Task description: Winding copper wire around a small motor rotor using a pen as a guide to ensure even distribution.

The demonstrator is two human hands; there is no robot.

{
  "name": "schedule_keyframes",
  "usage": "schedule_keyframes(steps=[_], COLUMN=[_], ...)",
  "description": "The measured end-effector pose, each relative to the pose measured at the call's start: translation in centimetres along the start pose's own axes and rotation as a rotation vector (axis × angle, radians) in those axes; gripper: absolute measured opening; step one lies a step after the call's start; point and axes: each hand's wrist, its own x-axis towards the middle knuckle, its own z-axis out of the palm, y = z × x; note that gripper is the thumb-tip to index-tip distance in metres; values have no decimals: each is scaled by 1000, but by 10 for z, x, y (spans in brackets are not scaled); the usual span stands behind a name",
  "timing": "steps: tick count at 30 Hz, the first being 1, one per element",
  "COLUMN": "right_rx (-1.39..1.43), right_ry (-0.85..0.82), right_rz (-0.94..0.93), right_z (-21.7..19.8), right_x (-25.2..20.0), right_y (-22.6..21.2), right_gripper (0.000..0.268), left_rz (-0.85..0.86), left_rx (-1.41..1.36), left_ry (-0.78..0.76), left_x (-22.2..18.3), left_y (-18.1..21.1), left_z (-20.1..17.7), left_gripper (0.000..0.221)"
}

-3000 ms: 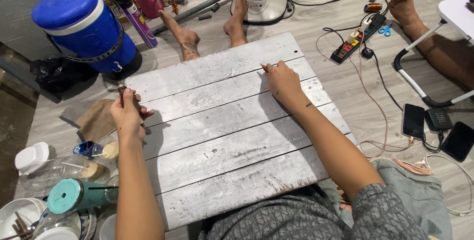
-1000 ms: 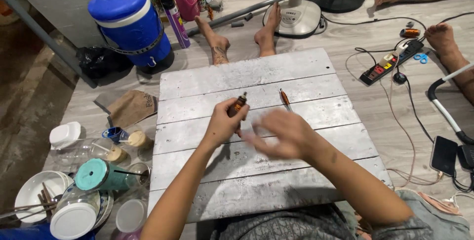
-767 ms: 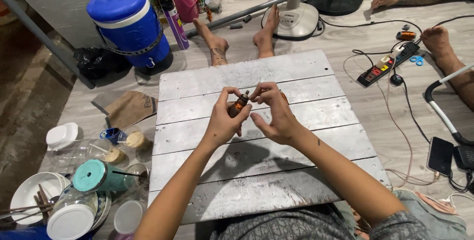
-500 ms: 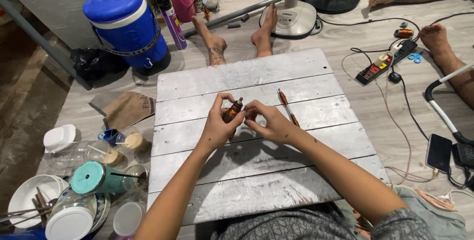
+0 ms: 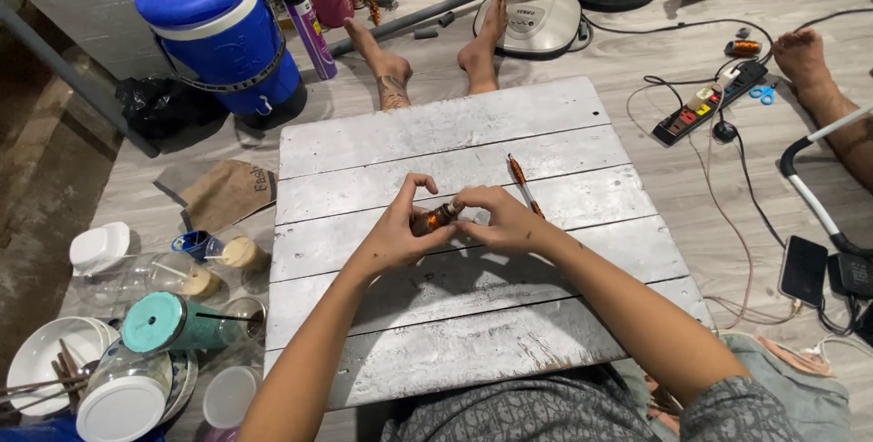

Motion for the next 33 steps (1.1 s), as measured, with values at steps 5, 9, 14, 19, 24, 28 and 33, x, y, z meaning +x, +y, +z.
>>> schedule_keyframes(steps=[5,9,14,19,24,28,33], right_rx=[57,-24,-340,-331,-157,-69,42], right_ry=[-177,-175,-213,-193,-168,-141,-154], right_rz=[201,167,75,199,301,337,359], right_z=[-18,-20,-1,13,12,10,6], right_x=[8,9,8,3,5,4,4], right_y=[-10,-12,-30,-33,-36,-24,-16], right_gripper=[5,4,8,8,7,7,9], left_rz=[-190,-275,-364,-352,-376,-317,-280], left_rx=[258,408,578,534,404,392,378], left_ry=[-208,-262,-126,27,129,139,70], left_x=[-11,-14,-8,-6,0,-5,-9], left_y=[32,52,38,34,17,25,32], left_z=[3,13,14,9,-3,-13,-9], left_gripper=[79,86,92,82,66,45,35])
